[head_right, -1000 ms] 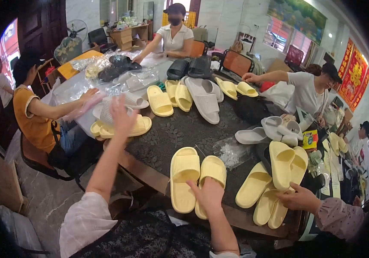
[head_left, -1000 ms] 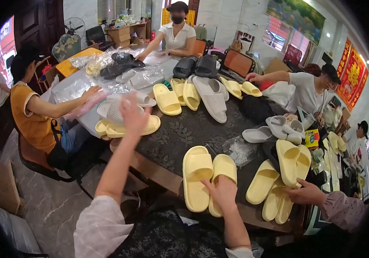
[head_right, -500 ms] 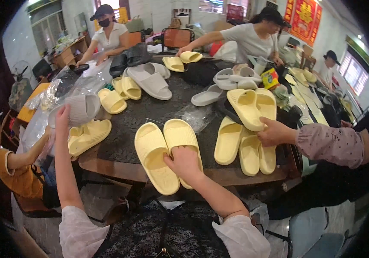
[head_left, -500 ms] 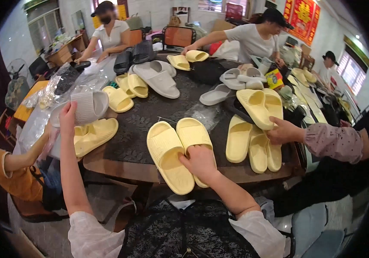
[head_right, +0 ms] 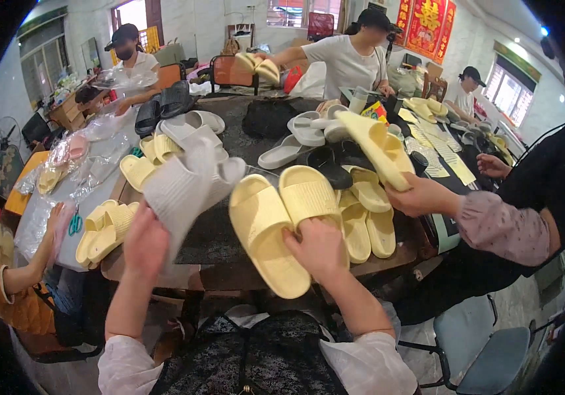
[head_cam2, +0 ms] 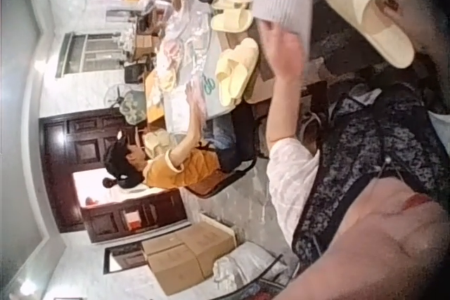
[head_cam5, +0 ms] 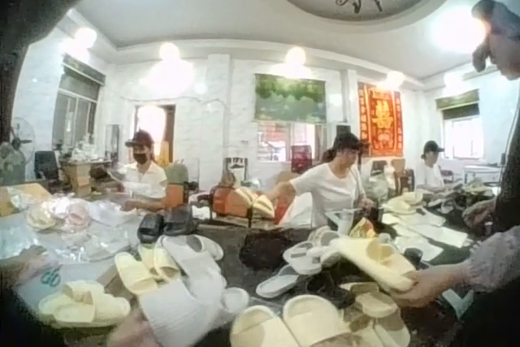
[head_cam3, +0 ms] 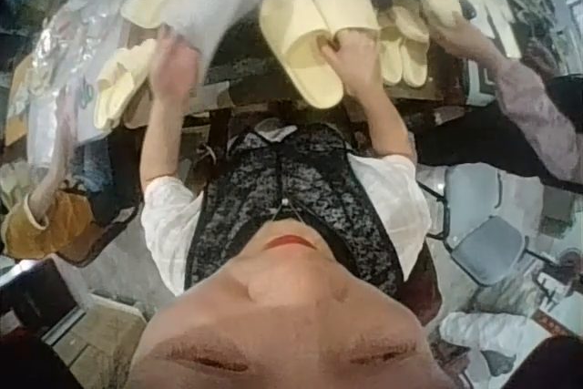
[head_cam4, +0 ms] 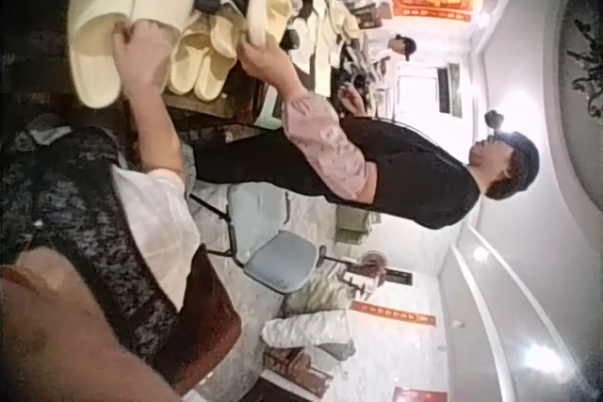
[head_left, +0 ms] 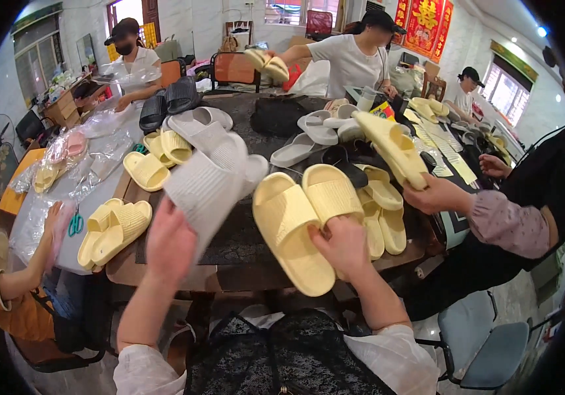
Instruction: Attaching plastic tags to pairs of slippers and organizing them for packaging at a shared workspace.
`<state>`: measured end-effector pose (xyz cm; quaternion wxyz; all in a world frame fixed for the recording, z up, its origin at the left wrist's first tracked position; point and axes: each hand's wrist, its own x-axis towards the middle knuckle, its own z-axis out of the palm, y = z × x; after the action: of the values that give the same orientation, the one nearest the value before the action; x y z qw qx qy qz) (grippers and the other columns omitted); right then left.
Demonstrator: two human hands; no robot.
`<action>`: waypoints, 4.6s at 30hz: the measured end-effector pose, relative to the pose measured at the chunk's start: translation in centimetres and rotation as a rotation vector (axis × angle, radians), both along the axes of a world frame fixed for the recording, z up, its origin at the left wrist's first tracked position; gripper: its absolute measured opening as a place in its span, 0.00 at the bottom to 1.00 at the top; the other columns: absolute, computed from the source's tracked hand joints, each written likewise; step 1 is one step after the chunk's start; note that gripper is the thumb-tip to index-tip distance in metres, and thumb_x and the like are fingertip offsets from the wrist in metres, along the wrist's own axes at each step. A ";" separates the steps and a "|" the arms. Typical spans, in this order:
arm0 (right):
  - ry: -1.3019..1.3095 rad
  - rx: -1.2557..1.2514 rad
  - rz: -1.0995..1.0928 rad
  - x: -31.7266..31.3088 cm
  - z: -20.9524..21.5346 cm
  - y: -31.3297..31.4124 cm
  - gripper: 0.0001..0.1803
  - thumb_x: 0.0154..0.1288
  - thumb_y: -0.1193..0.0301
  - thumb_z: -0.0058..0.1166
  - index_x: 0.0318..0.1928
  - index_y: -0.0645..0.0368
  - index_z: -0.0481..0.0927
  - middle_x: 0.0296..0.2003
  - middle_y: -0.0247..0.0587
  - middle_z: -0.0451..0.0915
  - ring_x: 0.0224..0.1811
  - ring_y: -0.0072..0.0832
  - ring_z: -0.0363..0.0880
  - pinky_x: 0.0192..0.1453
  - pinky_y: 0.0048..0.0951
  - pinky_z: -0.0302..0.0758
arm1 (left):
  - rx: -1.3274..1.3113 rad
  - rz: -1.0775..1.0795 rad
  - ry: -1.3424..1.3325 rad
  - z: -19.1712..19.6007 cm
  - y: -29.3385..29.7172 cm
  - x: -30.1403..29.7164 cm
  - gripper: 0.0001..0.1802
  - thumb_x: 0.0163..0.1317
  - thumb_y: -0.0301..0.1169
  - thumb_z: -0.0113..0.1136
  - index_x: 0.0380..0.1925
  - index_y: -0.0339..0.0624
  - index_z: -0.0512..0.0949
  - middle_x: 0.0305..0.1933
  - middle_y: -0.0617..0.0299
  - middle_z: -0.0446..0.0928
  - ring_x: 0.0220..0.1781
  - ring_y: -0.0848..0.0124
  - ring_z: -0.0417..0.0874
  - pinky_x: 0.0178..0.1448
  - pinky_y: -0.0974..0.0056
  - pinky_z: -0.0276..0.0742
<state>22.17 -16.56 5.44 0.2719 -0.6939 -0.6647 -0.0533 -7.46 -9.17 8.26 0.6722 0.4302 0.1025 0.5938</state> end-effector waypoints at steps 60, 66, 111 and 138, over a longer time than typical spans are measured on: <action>0.075 -0.086 0.627 -5.4 -6.2 16.6 0.12 0.57 0.70 0.59 0.43 0.56 0.82 0.39 0.42 0.83 0.44 0.39 0.81 0.48 0.39 0.76 | 0.424 0.317 1.922 -7.9 0.1 -0.9 0.39 0.54 0.47 0.66 0.61 0.45 0.63 0.31 0.50 0.81 0.37 0.49 0.84 0.41 0.49 0.78; 0.149 -0.372 0.609 -5.6 -6.0 17.9 0.10 0.54 0.66 0.59 0.34 0.57 0.86 0.31 0.44 0.85 0.37 0.41 0.84 0.45 0.41 0.78 | 0.495 0.264 1.798 -5.3 2.0 -1.8 0.33 0.56 0.55 0.62 0.53 0.41 0.77 0.41 0.45 0.79 0.48 0.50 0.81 0.50 0.51 0.77; 0.588 0.076 0.413 -3.4 -8.0 15.8 0.08 0.57 0.68 0.63 0.36 0.57 0.86 0.27 0.37 0.82 0.31 0.28 0.78 0.40 0.31 0.74 | 0.004 0.058 0.786 -12.3 12.8 7.3 0.09 0.60 0.32 0.65 0.37 0.39 0.85 0.32 0.68 0.83 0.32 0.82 0.78 0.33 0.74 0.72; 0.589 -0.004 0.481 -4.5 -7.3 15.5 0.06 0.59 0.71 0.59 0.33 0.62 0.81 0.26 0.42 0.80 0.28 0.30 0.78 0.35 0.30 0.74 | 0.010 0.067 0.873 -12.9 13.0 7.7 0.09 0.55 0.33 0.65 0.30 0.37 0.85 0.26 0.69 0.81 0.27 0.81 0.74 0.32 0.71 0.72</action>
<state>17.66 -1.09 -1.91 0.4547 -0.5040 -0.7020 0.2154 0.20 3.85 -4.68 0.5441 0.6405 0.3881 0.3783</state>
